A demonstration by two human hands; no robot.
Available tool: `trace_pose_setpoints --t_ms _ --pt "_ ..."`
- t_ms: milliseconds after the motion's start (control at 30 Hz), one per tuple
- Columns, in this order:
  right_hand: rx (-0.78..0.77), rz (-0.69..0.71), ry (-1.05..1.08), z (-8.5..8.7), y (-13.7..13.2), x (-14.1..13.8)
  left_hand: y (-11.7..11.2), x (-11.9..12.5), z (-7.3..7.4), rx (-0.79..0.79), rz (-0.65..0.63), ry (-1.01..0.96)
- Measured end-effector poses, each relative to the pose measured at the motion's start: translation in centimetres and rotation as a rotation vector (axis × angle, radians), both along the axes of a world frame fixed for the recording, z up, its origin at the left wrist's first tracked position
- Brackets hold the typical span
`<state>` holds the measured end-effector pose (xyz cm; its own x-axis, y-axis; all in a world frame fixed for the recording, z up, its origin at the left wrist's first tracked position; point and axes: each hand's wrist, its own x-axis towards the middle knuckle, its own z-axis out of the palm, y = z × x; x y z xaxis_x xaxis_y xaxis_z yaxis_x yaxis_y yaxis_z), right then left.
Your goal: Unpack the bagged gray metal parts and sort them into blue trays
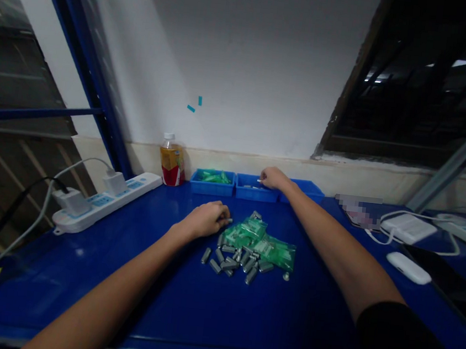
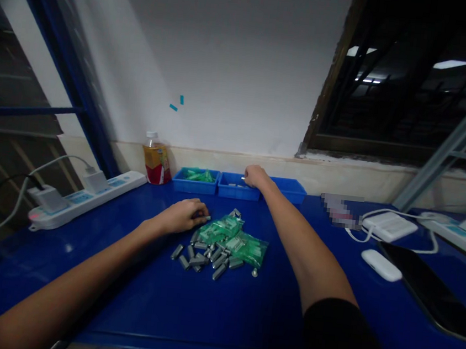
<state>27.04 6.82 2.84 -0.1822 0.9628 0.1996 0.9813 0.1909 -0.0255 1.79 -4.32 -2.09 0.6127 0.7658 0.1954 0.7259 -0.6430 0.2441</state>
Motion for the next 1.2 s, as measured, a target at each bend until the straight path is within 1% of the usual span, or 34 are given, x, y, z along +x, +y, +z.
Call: trace_pose_setpoints --t_ms 67,233,367,500,633,767,900,1200 --pt "-0.055 0.009 -0.027 -0.1 0.9 -0.4 0.0 0.1 -0.3 0.016 0.005 -0.004" --pt "-0.138 0.059 -0.066 -0.5 2.6 -2.2 0.1 0.4 -0.9 0.084 -0.06 -0.076" --pt "-0.171 0.08 -0.069 -0.9 3.4 -2.8 0.0 0.5 -1.1 0.101 -0.039 -0.155" --pt "-0.182 0.124 -0.061 -1.1 3.4 -2.3 -0.1 0.7 -1.2 0.098 -0.056 -0.148" --pt "-0.192 0.183 -0.062 -1.1 3.4 -2.2 0.0 1.1 -1.6 0.103 -0.064 -0.147" --pt "-0.211 0.18 -0.08 -1.2 4.0 -2.9 -0.1 1.2 -1.9 0.106 -0.054 -0.167" --pt "-0.212 0.175 -0.09 -1.3 4.3 -3.8 -0.1 1.2 -1.8 0.109 -0.035 -0.16" --pt "-0.179 0.201 -0.047 -1.1 3.2 -4.2 -0.1 1.3 -1.9 0.111 -0.027 -0.168"
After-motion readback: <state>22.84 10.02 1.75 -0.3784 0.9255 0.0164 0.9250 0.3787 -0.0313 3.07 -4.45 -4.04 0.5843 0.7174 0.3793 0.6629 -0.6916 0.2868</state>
